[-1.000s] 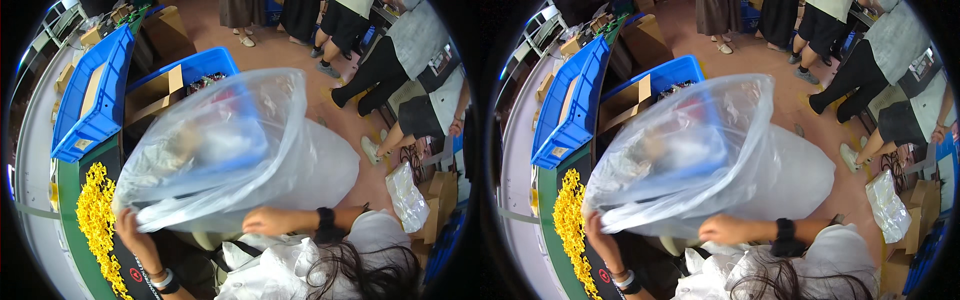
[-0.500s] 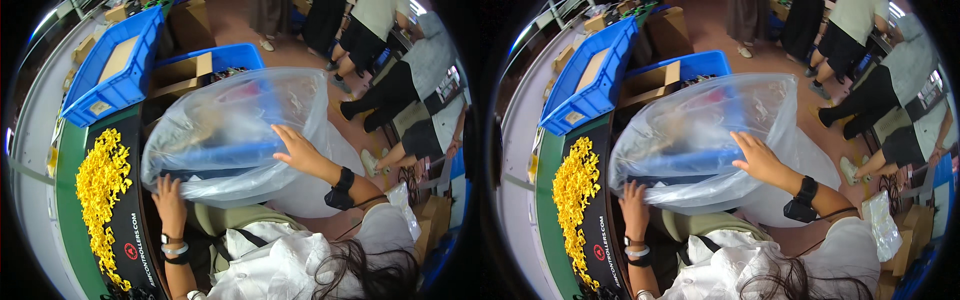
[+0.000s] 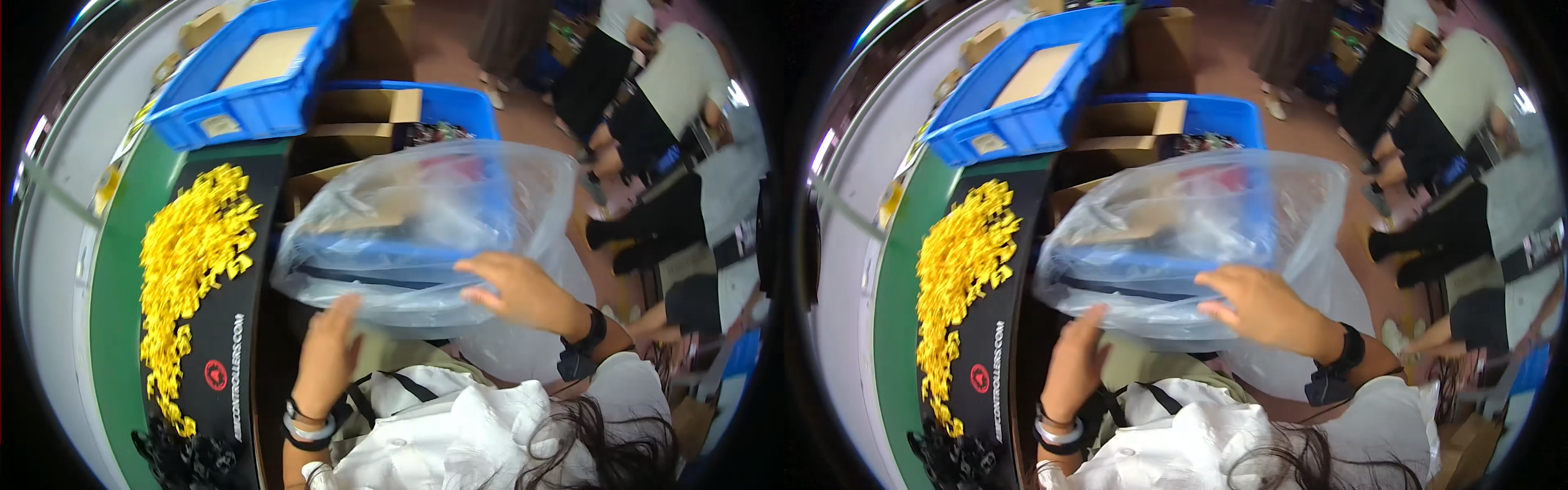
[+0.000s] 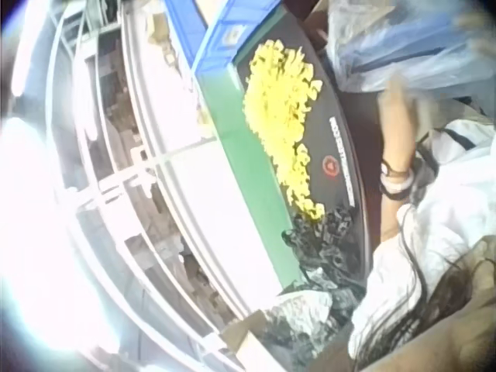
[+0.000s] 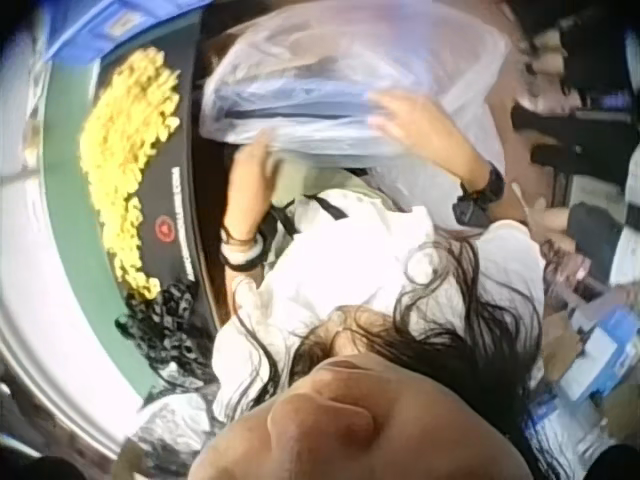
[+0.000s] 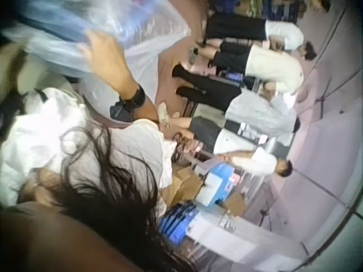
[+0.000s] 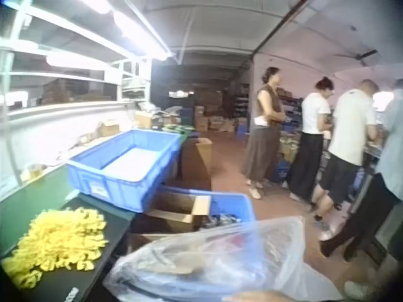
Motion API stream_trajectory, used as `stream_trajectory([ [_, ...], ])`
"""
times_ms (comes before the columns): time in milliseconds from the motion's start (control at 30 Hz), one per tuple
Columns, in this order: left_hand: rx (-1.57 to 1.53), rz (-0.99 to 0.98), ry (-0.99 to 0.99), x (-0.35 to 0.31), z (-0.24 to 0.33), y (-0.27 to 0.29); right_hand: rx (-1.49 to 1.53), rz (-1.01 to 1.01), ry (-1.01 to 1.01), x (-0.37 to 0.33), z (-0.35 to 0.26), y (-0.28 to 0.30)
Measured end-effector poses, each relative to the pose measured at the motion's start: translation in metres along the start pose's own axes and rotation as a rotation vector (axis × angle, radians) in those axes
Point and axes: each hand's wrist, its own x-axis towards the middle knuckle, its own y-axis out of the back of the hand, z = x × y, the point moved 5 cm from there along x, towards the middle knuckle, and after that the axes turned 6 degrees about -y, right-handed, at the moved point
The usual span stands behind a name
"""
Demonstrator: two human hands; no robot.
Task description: Inserting small plastic components into electronic controller housings at a factory workstation.
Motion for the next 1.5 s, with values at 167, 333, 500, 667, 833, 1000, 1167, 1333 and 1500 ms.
stream_trajectory([
  [167,-0.371,-0.007,-0.093,-0.039,0.032,0.005,-0.108,-0.126,0.558,0.048,-0.11,0.001],
  [333,-0.293,0.2,0.207,-0.129,0.038,0.073,0.014,-0.284,1.001,0.096,-0.261,-0.046],
  [500,-0.252,0.573,0.434,-0.225,0.037,0.106,-0.307,-0.261,0.917,0.157,-0.34,-0.163],
  [667,0.353,0.633,0.535,-0.247,0.03,0.122,-0.452,-0.139,0.815,0.172,-0.345,-0.222],
  [833,0.569,0.505,0.732,-0.244,-0.016,0.12,-0.347,-0.058,1.035,0.143,-0.39,-0.215],
  [1000,0.508,0.599,0.631,-0.245,-0.023,0.136,-0.232,-0.178,1.185,0.181,-0.473,-0.289],
  [1167,-0.216,1.263,0.539,-0.284,-0.026,0.176,-0.219,-0.351,1.165,0.198,-0.483,-0.317],
  [1333,-1.17,1.664,0.103,-0.311,-0.041,0.189,0.009,-0.355,1.075,0.196,-0.486,-0.278],
  [1500,-1.275,1.78,-0.007,-0.325,-0.05,0.18,0.683,-0.854,0.68,0.143,-0.474,-0.218],
])
